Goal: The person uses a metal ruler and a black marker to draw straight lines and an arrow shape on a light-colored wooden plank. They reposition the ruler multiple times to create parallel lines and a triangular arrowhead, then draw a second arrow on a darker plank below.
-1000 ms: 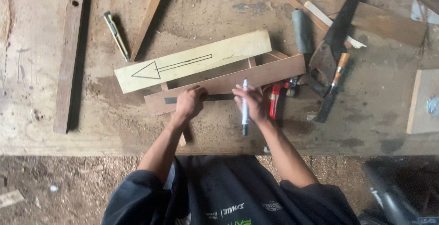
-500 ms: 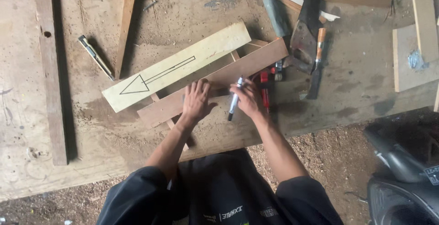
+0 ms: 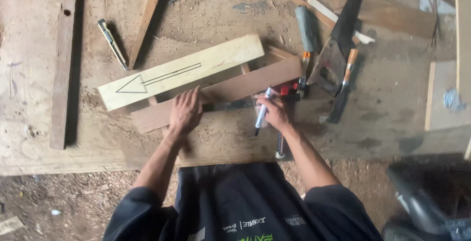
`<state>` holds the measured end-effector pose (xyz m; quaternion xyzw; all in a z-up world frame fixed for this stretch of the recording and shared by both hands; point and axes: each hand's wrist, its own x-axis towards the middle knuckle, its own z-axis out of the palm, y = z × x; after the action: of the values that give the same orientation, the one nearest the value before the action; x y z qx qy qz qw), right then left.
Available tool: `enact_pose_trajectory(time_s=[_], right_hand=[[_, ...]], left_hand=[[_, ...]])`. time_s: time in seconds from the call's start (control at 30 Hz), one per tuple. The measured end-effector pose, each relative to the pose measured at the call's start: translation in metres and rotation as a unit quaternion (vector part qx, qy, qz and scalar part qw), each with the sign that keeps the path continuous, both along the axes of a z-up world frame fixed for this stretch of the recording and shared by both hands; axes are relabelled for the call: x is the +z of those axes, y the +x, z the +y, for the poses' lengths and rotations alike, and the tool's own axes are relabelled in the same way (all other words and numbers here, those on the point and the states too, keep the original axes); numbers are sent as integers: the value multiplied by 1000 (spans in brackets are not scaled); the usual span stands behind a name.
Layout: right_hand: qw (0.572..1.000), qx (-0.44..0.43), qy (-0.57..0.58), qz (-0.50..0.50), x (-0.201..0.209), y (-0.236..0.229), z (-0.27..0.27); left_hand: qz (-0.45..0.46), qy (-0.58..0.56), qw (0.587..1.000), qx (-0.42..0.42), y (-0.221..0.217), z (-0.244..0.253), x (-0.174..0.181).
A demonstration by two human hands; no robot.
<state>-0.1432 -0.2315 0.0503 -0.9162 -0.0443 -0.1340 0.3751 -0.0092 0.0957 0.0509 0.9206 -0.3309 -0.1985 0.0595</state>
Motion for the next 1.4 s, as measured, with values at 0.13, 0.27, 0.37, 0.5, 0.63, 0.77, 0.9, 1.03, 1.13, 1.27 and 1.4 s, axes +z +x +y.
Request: enact_pose_trajectory(time_s=[0.13,0.27,0.37,0.5,0.63,0.77,0.9,1.03,1.13,1.27,1.4], right_hand=[[998,68,6,-1,9,6,3],[991,130,21,-16,11,28,21],[988,146,37,-11,11,38,46],[987,153,40,-1,9,45,81],[993,105,49,-19,10,47,111],[996,74,41,-17,7,52,127],[998,63,9,-14,-6,53,139],[999,41,13,16,-17,41,136],[999,31,13,13,-22,41,129],[998,37,29,31,-33,38,120],[998,52,23,37,-37,41,114]], left_hand=[[18,33,999,12,-4,55,18],[18,72,997,30,-12,109,41],[5,38,996,84,-19,133,51],[-60,1,997,48,-26,132,60],[-36,-27,998,48,-39,105,65],[12,-49,997,-54,-68,75,62],[-31,-102,993,-50,-84,56,43],[-18,-111,993,-34,-103,49,33],[-31,-112,993,-32,-100,39,31],[-26,-144,989,-3,-103,28,30],[-20,-139,990,30,-108,13,32]])
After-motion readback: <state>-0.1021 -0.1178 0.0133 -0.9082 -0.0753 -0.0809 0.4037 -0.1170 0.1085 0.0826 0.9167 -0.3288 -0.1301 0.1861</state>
